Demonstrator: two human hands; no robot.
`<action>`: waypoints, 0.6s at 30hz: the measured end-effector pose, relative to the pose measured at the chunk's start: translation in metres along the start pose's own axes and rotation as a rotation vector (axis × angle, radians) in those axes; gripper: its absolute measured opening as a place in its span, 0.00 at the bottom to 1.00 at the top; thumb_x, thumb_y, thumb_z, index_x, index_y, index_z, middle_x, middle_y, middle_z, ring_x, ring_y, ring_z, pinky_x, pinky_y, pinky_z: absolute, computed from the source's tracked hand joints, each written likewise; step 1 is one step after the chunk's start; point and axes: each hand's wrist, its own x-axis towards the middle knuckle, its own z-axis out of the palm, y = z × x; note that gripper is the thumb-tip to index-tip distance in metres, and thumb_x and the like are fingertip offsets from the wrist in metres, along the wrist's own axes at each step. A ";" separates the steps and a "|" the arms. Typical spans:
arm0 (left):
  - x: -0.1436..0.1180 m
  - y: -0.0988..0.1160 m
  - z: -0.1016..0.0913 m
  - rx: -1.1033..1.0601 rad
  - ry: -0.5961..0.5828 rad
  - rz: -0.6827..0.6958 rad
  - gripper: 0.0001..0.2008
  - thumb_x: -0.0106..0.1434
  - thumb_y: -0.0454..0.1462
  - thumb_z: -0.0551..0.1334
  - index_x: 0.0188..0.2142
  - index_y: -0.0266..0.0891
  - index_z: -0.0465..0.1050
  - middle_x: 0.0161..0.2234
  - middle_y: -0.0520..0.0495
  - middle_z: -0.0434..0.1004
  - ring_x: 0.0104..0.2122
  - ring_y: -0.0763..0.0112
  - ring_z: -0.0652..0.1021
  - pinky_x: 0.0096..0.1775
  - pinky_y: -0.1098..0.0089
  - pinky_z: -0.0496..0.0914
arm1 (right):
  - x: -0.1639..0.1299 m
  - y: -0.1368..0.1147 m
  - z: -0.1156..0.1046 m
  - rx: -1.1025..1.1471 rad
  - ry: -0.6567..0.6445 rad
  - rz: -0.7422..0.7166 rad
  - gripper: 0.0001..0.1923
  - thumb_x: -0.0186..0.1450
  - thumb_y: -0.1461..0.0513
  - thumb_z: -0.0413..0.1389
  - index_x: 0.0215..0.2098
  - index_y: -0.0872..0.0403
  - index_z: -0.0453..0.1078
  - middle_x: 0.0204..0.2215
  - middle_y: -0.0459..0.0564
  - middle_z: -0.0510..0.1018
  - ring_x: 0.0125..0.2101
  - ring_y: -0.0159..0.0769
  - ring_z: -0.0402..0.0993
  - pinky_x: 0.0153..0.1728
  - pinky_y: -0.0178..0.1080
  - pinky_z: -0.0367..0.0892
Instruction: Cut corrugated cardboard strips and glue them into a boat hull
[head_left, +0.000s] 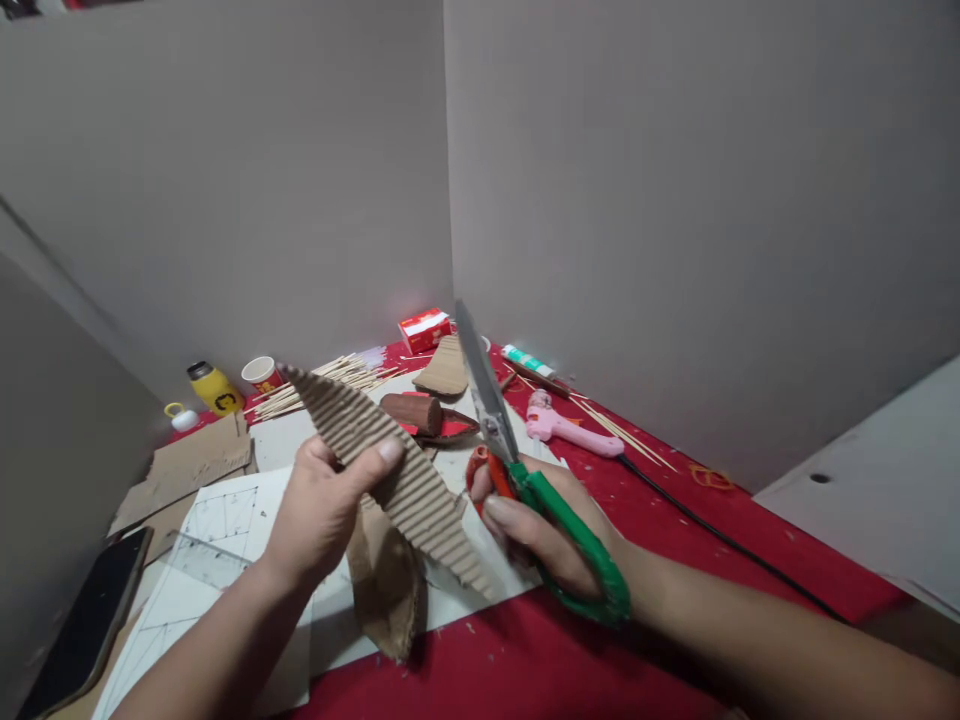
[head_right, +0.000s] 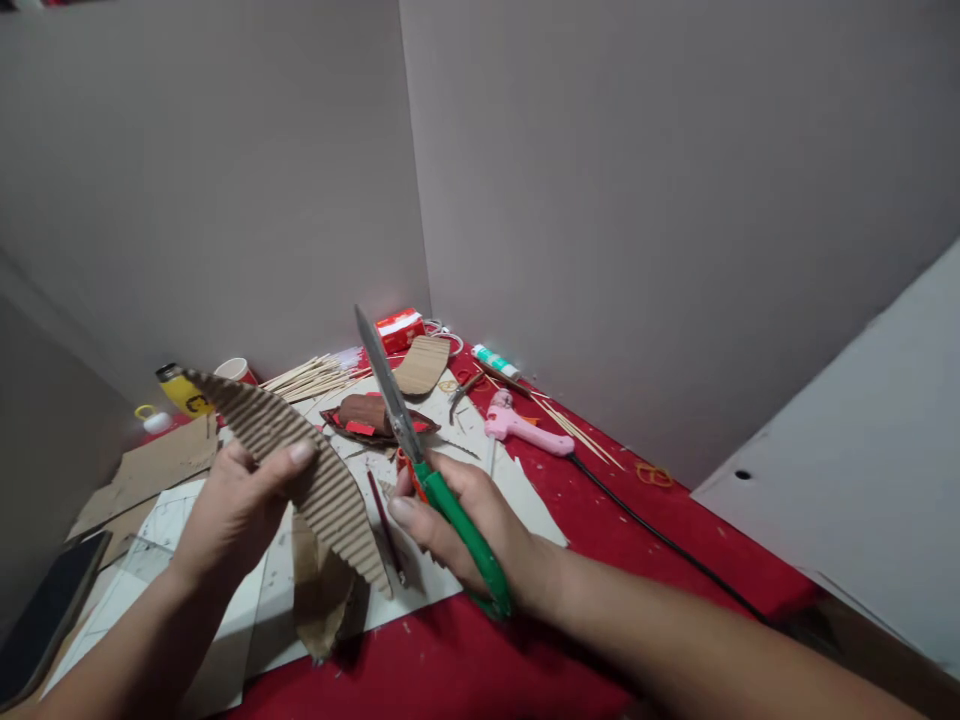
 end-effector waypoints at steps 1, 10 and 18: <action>0.002 0.005 -0.005 0.007 0.033 0.054 0.06 0.57 0.38 0.70 0.32 0.38 0.79 0.30 0.51 0.80 0.30 0.75 0.78 0.36 0.75 0.74 | 0.000 0.001 0.000 0.011 -0.029 0.011 0.21 0.65 0.44 0.53 0.34 0.54 0.63 0.20 0.40 0.63 0.19 0.28 0.57 0.19 0.32 0.57; -0.003 0.029 -0.021 0.073 0.085 0.230 0.08 0.56 0.38 0.70 0.29 0.38 0.74 0.24 0.53 0.73 0.20 0.78 0.71 0.20 0.78 0.67 | 0.002 0.005 0.003 -0.227 -0.313 -0.138 0.32 0.62 0.35 0.46 0.43 0.53 0.63 0.27 0.46 0.66 0.25 0.35 0.59 0.27 0.36 0.63; -0.001 0.023 -0.019 0.110 0.006 0.173 0.11 0.57 0.40 0.69 0.25 0.37 0.72 0.21 0.53 0.69 0.17 0.79 0.68 0.17 0.77 0.63 | 0.003 0.002 0.004 -0.229 -0.364 -0.106 0.30 0.62 0.38 0.51 0.43 0.55 0.66 0.26 0.46 0.70 0.24 0.34 0.61 0.28 0.36 0.65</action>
